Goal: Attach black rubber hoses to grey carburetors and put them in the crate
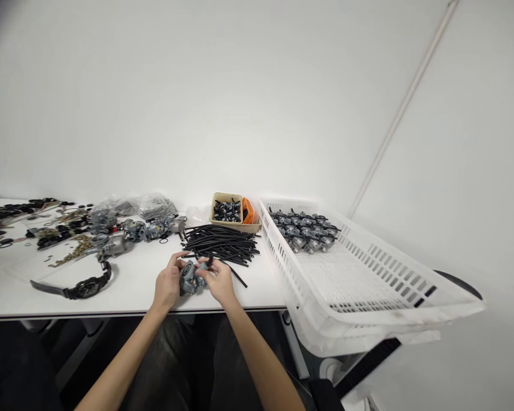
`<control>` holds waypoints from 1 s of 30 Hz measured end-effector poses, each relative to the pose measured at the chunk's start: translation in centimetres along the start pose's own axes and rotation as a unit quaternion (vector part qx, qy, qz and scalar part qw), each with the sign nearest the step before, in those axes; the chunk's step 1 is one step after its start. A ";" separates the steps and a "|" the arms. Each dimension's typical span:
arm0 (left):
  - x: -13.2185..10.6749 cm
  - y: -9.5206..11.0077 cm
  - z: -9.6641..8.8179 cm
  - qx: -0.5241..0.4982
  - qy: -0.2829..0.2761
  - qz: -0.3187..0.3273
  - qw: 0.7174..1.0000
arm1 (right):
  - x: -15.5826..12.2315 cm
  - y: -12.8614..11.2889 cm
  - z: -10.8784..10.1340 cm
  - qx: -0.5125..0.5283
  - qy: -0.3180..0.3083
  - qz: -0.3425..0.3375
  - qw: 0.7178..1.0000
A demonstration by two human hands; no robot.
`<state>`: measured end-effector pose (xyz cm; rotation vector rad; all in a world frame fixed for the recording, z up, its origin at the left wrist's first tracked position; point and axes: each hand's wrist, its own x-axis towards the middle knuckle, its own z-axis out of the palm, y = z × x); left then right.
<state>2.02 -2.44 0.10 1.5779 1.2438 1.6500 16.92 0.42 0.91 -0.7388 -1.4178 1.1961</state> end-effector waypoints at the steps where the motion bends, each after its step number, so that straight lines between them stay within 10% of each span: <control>1: 0.2 -0.2 0.0 -0.019 -0.004 -0.003 1.000 | 0.1 0.0 -0.1 0.016 -0.006 0.002 1.000; 10: 1.5 -0.5 0.4 -0.276 -0.089 -0.180 0.940 | 1.9 -2.4 -1.7 0.106 -0.150 -0.005 0.983; 20: 1.2 1.1 0.4 -0.499 -0.099 -0.372 0.776 | 5.1 -4.3 1.6 -0.044 -0.274 -0.033 0.960; 26: 1.4 1.3 -0.3 -0.528 0.012 -0.324 0.785 | 8.0 -3.9 -1.5 -0.271 -0.092 -0.133 0.949; 30: 1.5 1.0 -0.6 -0.550 0.113 -0.332 0.758 | 8.9 -0.8 -4.8 -0.431 0.004 -0.155 0.889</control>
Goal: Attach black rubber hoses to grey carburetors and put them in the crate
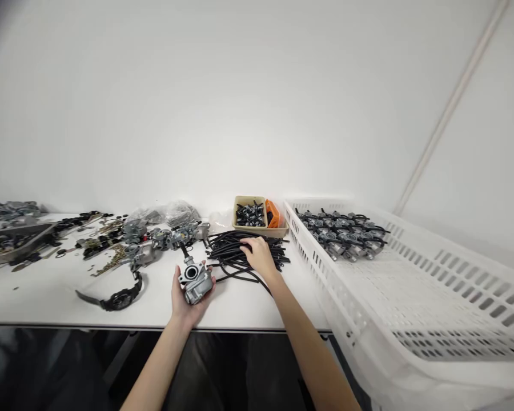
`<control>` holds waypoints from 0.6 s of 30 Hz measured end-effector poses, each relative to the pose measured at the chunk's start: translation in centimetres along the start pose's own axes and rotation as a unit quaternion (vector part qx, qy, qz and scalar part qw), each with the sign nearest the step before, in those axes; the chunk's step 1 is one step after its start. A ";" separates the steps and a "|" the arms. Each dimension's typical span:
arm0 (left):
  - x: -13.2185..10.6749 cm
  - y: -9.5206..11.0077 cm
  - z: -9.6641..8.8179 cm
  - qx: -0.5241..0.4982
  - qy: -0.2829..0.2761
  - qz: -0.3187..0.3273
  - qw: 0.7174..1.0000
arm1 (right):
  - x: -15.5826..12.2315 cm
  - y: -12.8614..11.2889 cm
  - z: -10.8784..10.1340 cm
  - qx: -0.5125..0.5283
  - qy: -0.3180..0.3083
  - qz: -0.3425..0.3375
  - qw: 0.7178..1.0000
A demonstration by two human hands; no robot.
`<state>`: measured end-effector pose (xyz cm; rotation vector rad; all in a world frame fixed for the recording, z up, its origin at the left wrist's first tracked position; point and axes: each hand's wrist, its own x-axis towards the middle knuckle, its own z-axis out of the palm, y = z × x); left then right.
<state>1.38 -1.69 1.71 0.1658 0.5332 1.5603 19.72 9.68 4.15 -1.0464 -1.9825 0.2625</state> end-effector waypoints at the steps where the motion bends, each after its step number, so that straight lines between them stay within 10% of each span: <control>1: 0.1 0.0 -0.1 -0.016 0.012 0.004 1.000 | -0.4 0.9 0.3 -0.030 -0.004 -0.011 0.999; 10: 1.0 0.1 -1.4 -0.044 0.015 0.041 0.998 | -1.8 2.6 1.4 -0.145 0.014 -0.066 0.987; 18: 1.0 -0.1 -1.3 -0.032 0.021 0.049 0.998 | -1.6 2.3 -0.2 -0.075 0.279 -0.099 0.952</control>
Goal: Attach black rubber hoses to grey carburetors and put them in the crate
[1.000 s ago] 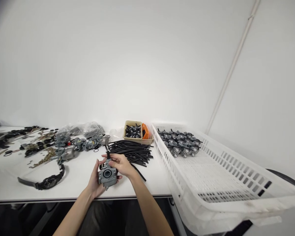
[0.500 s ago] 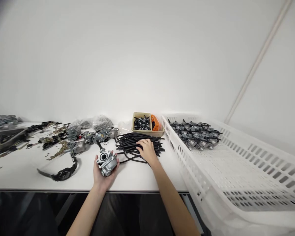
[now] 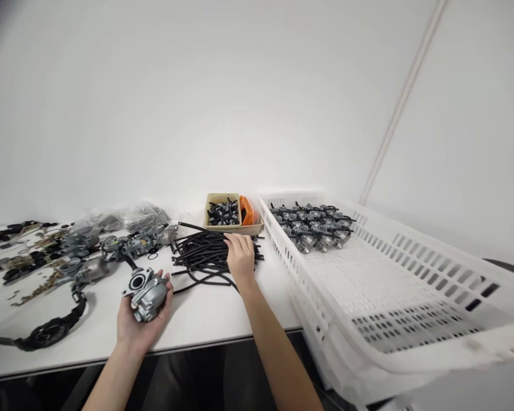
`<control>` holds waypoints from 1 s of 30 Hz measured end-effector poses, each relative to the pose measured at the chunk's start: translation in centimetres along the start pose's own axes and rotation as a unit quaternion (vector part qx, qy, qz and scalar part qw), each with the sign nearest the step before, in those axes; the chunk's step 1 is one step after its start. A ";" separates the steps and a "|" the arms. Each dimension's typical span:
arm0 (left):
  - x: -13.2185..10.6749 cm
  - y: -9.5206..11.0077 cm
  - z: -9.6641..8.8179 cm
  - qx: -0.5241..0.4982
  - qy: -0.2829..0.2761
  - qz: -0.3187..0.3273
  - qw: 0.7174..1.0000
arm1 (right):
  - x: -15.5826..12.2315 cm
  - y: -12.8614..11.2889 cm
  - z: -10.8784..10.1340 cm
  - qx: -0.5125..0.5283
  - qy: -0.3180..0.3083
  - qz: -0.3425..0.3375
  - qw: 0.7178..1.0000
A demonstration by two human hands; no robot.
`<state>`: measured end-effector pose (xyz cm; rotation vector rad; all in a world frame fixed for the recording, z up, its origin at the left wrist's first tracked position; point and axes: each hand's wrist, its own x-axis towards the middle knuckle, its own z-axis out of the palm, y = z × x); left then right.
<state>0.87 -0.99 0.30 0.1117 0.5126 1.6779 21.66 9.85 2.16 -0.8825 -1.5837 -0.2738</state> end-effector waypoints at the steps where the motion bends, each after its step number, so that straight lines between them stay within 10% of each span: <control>1: 0.0 -0.1 0.0 -0.002 0.002 0.003 1.000 | 0.1 0.1 -0.1 0.018 0.039 0.008 0.999; 8: -0.3 -0.2 0.7 -0.026 0.025 -0.011 0.999 | 0.0 0.2 0.2 0.126 0.134 0.104 0.977; 18: -0.1 -0.5 0.7 -0.012 0.027 -0.004 1.000 | 0.5 -1.6 0.3 0.470 -0.092 0.327 0.815; 30: 0.0 -0.8 1.0 0.017 0.044 0.025 0.999 | -0.1 -2.4 0.8 0.494 -0.144 0.368 0.775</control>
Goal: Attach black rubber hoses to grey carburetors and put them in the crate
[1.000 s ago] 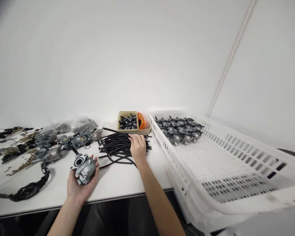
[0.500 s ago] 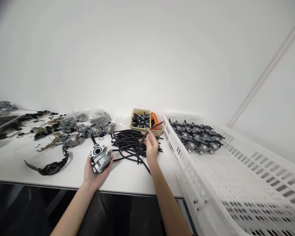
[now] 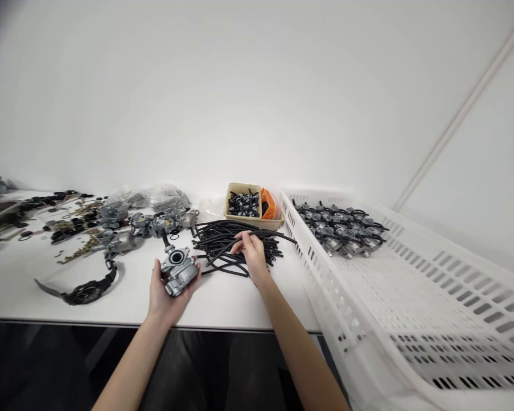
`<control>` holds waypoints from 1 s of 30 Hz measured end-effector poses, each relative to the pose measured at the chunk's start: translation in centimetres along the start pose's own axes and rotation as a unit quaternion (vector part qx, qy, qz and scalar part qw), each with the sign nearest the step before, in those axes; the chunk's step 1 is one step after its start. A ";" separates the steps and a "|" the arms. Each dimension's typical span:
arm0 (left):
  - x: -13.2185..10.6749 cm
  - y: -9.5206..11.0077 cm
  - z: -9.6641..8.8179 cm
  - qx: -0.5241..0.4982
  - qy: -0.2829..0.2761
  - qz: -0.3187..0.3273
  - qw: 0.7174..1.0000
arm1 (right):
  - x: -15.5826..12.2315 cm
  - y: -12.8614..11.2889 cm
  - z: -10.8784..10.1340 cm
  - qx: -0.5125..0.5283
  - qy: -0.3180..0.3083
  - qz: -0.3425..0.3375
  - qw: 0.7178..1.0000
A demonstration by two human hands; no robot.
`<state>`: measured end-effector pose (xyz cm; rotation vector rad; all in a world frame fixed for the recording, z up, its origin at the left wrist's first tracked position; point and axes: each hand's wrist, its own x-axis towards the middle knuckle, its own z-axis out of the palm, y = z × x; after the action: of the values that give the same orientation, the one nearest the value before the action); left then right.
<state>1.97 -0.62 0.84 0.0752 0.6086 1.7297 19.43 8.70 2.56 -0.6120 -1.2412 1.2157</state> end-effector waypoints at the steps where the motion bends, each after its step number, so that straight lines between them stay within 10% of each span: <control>1: 0.1 -0.1 0.0 0.006 -0.001 0.004 1.000 | -0.1 0.0 0.1 0.010 -0.019 0.006 1.000; 30: 0.2 -0.7 0.4 0.110 0.006 0.032 0.993 | -1.4 0.0 1.1 -0.023 -0.155 0.039 0.987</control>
<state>2.65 -0.18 0.81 0.2413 0.8121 1.7207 18.55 7.17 2.40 -0.5220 -1.5206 1.3875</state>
